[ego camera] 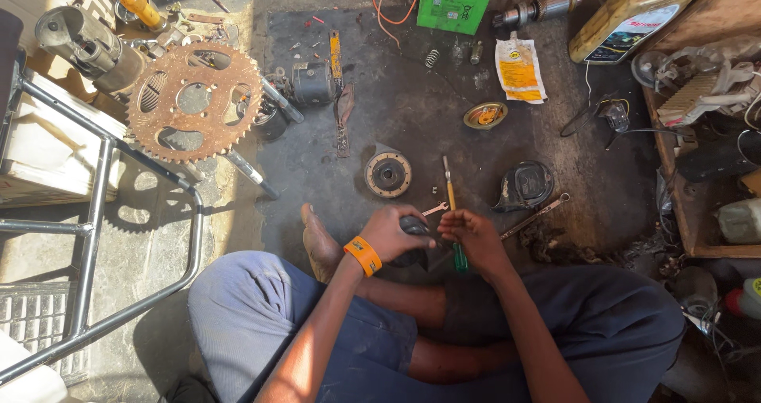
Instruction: The person sits on the floor and uses a wrench and screwdriver to disassemble and reassemble a small mechanical component, likely a clutch or brake assembly. They remove a cover, adjust internal parts, and then reattach the cover, placing the tools and parts on the floor as they work.
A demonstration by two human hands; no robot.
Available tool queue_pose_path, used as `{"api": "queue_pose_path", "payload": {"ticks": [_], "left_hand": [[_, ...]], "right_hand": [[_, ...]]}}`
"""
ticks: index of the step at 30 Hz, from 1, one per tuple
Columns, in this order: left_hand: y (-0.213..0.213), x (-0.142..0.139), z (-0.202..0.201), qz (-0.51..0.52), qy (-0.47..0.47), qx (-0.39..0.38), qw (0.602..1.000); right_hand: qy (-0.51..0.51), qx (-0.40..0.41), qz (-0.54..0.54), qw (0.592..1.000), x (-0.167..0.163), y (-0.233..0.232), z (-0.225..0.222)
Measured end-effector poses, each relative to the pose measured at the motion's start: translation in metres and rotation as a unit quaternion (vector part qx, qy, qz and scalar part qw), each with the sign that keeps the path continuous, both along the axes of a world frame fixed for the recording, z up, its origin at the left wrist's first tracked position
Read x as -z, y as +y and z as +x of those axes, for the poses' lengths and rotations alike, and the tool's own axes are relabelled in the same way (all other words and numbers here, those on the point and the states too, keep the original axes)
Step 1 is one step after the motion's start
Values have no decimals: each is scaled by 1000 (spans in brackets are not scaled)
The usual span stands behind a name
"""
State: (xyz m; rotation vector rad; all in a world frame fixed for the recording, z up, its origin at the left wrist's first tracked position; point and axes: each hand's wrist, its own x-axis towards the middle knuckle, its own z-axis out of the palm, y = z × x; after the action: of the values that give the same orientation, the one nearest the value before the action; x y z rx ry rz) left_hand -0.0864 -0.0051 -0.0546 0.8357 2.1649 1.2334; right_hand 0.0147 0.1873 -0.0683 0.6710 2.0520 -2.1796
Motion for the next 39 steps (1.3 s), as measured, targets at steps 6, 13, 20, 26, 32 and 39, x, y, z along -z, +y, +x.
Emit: {"api": "queue_pose_path", "payload": {"ticks": [6,13,20,26,32,39], "left_hand": [[-9,11,-14,-80,-34,-45,995],[-6,10,-11,-89,-116,-20,989],[2,8,-5,-39,-169,10,985],[7,20,0,-47,-178,126,975],[10,18,-2,-92,-151,147,973],[7,0,7,-116,-137,113,977]], "right_hand": [[36,-26,336,941,-9,-15,1],[-107,-32,495,862,-21,0,10],[-130,-43,526,839,-16,12,19],[-125,-17,254,959,-94,32,105],[-243,49,310,918,-100,4,194],[-271,95,307,907,-53,-25,222]]}}
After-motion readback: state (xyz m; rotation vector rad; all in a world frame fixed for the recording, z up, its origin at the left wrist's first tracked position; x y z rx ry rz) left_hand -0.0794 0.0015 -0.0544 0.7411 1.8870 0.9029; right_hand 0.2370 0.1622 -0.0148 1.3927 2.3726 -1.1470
